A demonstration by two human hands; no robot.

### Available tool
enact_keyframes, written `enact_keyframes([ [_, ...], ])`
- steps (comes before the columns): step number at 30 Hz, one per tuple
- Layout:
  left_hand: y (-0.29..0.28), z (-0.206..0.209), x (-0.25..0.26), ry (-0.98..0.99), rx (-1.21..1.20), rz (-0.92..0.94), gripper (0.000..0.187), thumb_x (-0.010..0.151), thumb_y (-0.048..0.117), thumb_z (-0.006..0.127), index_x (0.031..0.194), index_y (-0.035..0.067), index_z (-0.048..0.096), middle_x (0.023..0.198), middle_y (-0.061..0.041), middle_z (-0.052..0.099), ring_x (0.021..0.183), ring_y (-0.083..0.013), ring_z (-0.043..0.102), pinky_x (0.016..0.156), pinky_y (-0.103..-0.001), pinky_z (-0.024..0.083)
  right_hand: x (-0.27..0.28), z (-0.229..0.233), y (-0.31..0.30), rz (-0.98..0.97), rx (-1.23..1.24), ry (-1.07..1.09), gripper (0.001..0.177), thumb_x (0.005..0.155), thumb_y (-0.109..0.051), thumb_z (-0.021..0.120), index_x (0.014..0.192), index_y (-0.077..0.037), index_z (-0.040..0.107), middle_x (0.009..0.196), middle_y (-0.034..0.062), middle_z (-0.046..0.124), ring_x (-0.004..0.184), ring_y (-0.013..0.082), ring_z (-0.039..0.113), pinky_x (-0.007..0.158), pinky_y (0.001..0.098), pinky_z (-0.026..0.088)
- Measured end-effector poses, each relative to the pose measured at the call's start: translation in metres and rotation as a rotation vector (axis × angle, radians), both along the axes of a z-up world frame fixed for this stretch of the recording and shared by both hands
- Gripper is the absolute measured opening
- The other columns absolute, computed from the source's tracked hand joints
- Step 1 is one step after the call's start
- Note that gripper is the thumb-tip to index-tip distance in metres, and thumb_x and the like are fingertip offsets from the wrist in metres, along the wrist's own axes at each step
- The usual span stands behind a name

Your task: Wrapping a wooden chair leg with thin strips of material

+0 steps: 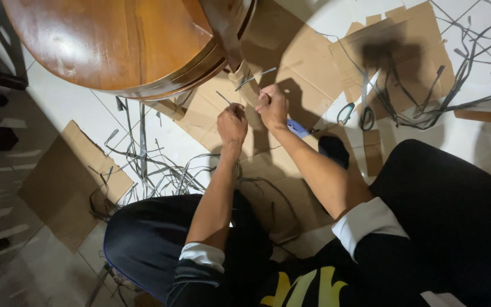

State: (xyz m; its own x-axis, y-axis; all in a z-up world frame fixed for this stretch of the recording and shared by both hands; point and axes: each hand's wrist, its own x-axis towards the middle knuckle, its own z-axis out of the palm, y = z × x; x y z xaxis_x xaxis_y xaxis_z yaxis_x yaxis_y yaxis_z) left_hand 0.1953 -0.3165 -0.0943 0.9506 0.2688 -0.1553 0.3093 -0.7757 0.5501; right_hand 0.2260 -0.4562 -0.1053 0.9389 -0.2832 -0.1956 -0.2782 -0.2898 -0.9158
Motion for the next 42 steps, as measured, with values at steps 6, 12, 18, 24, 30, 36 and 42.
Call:
enact_keyframes([
  [6,-0.015,0.015,-0.037,0.136,0.037,0.02,0.019,0.092,0.019,0.06,0.107,0.016,0.071,0.098,-0.011,0.075,0.099,-0.0365,0.074,0.089,-0.052,0.061,-0.026,-0.02,0.01,-0.089,-0.147,-0.04,0.013,0.096,-0.016,0.054,0.097,-0.02,0.066,0.086,0.0079,0.075,0.096,0.0366,0.072,0.091,0.0506,0.054],
  [12,-0.011,0.038,-0.066,0.049,-0.108,0.039,0.022,0.098,0.024,0.05,0.097,0.016,0.07,0.089,-0.01,0.073,0.09,-0.0372,0.074,0.082,-0.052,0.059,-0.034,-0.01,0.003,-0.168,-0.195,-0.073,0.024,0.092,-0.02,0.05,0.096,-0.011,0.072,0.092,0.0277,0.071,0.095,0.0511,0.068,0.089,0.0601,0.05],
  [18,-0.022,0.028,-0.07,-0.138,-0.18,-0.018,0.025,0.099,0.032,0.05,0.089,0.014,0.064,0.079,-0.014,0.064,0.085,-0.0364,0.071,0.077,-0.05,0.058,-0.048,0.004,0.02,0.072,-0.162,-0.111,0.024,0.089,-0.024,0.054,0.074,-0.031,0.072,0.083,-0.0037,0.077,0.09,0.0299,0.074,0.087,0.0452,0.056],
  [24,-0.027,0.028,-0.076,-0.188,-0.204,-0.113,0.024,0.101,0.031,0.047,0.09,0.014,0.061,0.079,-0.016,0.059,0.082,-0.0386,0.068,0.072,-0.049,0.057,-0.044,0.0,0.022,0.129,0.211,0.05,0.031,0.089,-0.021,0.052,0.1,-0.028,0.081,0.062,-0.0005,0.063,0.056,0.011,0.064,0.06,0.029,0.058],
  [30,-0.021,0.011,-0.084,-0.114,-0.179,-0.114,0.025,0.102,0.031,0.046,0.091,0.014,0.059,0.079,-0.014,0.057,0.079,-0.038,0.069,0.072,-0.049,0.057,-0.04,-0.032,0.022,0.307,0.397,0.128,0.027,0.097,-0.022,0.059,0.119,-0.013,0.073,0.069,0.0003,0.062,0.06,0.008,0.063,0.055,0.0238,0.06],
  [36,-0.026,0.013,-0.084,-0.165,-0.215,-0.114,0.022,0.1,0.029,0.049,0.094,0.011,0.061,0.086,-0.018,0.06,0.085,-0.0423,0.07,0.075,-0.052,0.059,-0.035,-0.021,0.008,0.381,0.3,0.036,0.016,0.096,-0.024,0.063,0.093,-0.013,0.074,0.061,0.0019,0.06,0.052,0.011,0.054,0.046,0.0276,0.046],
  [42,-0.018,0.028,-0.064,-0.234,-0.538,0.306,0.034,0.101,0.035,0.048,0.097,0.011,0.071,0.108,-0.018,0.062,0.107,-0.0428,0.065,0.097,-0.049,0.054,-0.037,-0.016,0.021,0.265,0.575,0.166,0.018,0.101,-0.022,0.059,0.098,-0.009,0.071,0.063,-0.0003,0.056,0.049,0.0041,0.048,0.041,0.0158,0.04],
])
